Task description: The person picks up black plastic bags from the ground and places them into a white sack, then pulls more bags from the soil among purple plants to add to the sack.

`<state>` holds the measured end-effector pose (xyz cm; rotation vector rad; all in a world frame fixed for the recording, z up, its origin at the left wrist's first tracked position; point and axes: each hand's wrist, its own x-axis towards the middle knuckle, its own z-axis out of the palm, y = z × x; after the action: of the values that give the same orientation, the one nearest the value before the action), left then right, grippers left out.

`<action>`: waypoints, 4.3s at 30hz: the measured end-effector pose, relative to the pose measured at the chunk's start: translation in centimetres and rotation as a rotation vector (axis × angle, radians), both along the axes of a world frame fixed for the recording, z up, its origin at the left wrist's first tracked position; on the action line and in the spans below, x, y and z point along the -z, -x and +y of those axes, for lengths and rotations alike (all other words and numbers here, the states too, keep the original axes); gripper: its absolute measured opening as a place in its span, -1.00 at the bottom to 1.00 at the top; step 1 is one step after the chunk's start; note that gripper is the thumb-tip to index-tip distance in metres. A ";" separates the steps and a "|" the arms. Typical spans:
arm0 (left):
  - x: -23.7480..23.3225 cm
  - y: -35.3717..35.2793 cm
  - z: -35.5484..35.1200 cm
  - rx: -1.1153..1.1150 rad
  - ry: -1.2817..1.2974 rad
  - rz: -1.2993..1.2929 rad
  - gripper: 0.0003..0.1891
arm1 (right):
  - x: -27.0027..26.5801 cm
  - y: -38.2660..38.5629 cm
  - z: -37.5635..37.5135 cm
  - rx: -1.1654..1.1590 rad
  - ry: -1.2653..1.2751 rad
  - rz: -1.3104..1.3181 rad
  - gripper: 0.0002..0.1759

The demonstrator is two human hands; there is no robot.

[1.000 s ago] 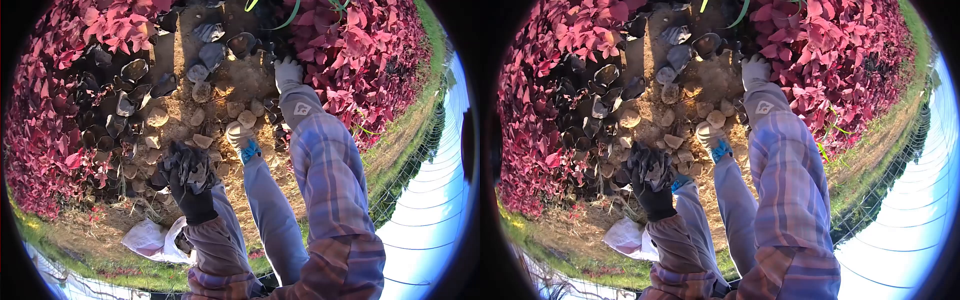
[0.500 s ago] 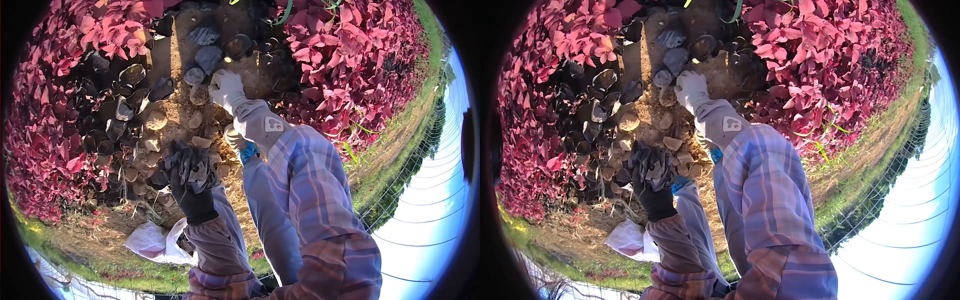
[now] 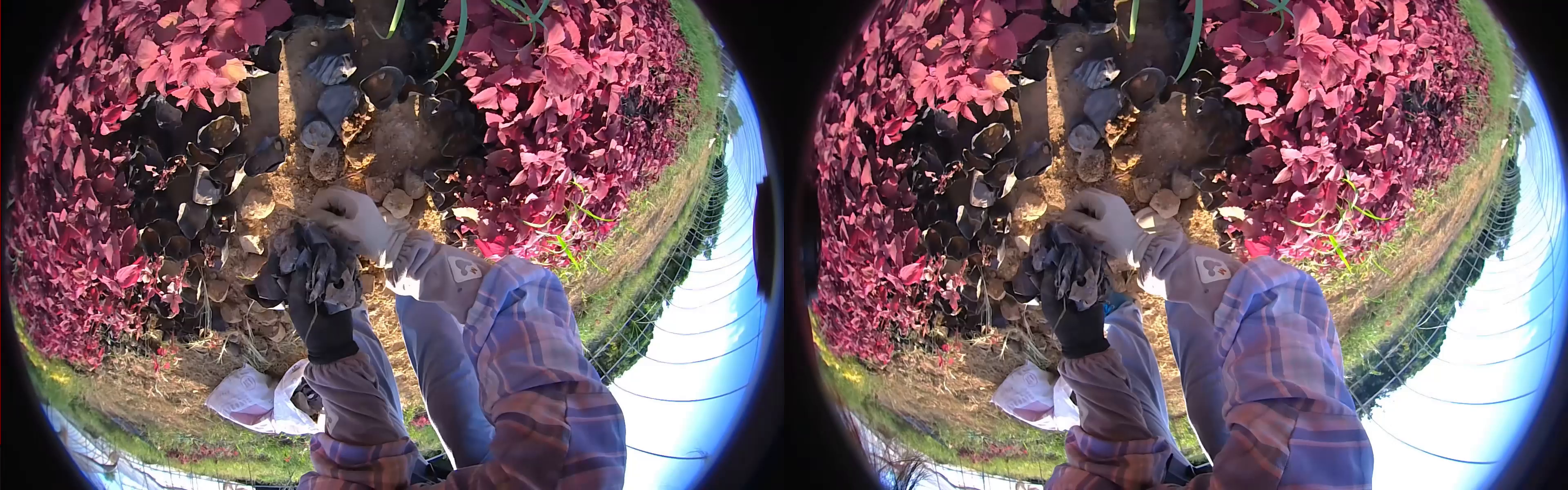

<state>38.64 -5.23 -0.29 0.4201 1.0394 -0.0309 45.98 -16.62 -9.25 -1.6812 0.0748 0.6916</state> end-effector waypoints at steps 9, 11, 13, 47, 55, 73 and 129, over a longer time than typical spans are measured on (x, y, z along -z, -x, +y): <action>1.4 0.9 0.1 -0.008 0.296 -0.109 -0.61 | 4.5 -2.3 -5.8 -0.151 0.102 0.052 -0.54; 1.5 0.5 0.0 -0.038 0.316 -0.121 -0.62 | 6.9 -4.5 -9.7 -0.353 1.176 -0.091 -0.58; -0.3 -1.2 -1.0 -0.001 0.155 0.059 -0.69 | 11.2 -4.6 -15.7 -0.606 1.620 -0.334 -0.60; 0.2 1.2 1.6 -0.049 0.123 0.023 -0.60 | 12.3 -4.6 -10.6 0.216 0.550 0.079 -0.79; -0.2 1.2 2.7 -0.060 0.055 0.002 -0.63 | -1.8 -1.2 1.9 0.045 0.007 0.317 -0.61; -0.8 1.3 4.6 -0.116 0.084 0.009 -0.62 | 11.8 -12.7 0.9 -0.668 1.286 -0.399 -0.61; -1.4 2.3 5.8 -0.176 0.061 0.087 -0.64 | 12.5 -9.8 1.1 -0.370 0.939 -0.003 -0.44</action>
<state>36.30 0.61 1.07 0.2724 1.1552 0.0767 55.77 -15.47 -21.78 -2.6361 0.0949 1.0195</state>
